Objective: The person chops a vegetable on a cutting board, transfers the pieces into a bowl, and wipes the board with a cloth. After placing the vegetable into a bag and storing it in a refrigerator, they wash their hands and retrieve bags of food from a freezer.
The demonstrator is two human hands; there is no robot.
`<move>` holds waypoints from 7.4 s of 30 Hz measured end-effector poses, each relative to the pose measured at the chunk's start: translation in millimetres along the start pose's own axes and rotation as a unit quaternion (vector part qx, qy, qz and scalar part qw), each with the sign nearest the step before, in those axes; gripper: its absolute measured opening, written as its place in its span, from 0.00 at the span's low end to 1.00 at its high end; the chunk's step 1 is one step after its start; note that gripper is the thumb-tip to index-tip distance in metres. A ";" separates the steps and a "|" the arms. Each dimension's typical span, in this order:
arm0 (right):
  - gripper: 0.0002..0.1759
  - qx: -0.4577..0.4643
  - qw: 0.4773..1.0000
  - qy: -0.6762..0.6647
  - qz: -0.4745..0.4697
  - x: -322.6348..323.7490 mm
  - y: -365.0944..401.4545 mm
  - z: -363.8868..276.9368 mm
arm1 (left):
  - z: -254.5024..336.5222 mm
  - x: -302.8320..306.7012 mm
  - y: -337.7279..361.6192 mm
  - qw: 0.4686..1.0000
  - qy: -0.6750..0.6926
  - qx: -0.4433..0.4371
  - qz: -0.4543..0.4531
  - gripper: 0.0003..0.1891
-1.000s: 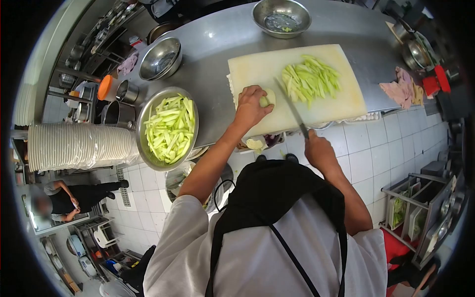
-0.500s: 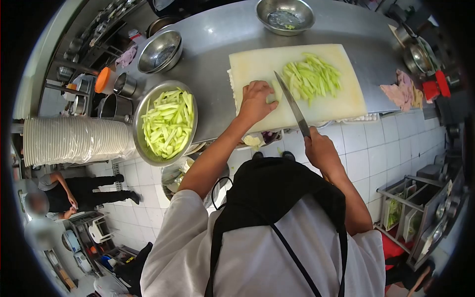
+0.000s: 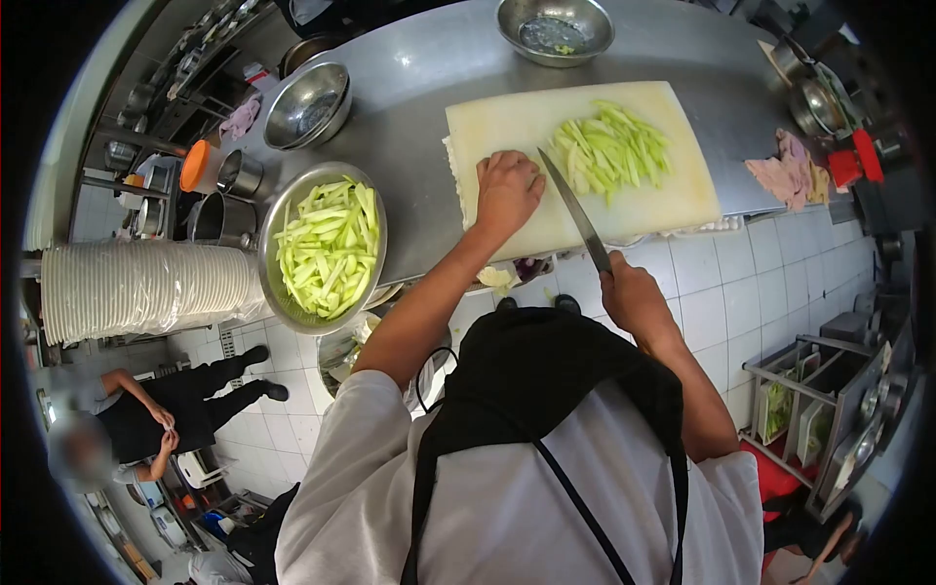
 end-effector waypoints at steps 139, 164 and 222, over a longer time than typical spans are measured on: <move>0.14 0.136 0.989 0.046 -0.031 -4.8 -28.0 34.5 | -8.4 10.8 61.4 0.986 0.023 0.148 0.076 0.12; 0.13 0.138 0.985 0.006 -0.105 22.8 16.1 31.4 | -2.4 14.8 77.2 0.969 0.026 0.201 0.141 0.08; 0.19 0.070 0.945 0.053 0.316 132.0 66.6 115.2 | 37.1 19.0 -23.1 0.984 0.010 0.101 0.150 0.10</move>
Point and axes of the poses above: each hand's wrist, its own y-axis away from the middle knuckle, its own x-axis out of the back of the hand, z = x × y, the point moved 7 cm from there along -y, towards the middle knuckle, and after that the axes turned 14 degrees about x, right-handed, at the moved point
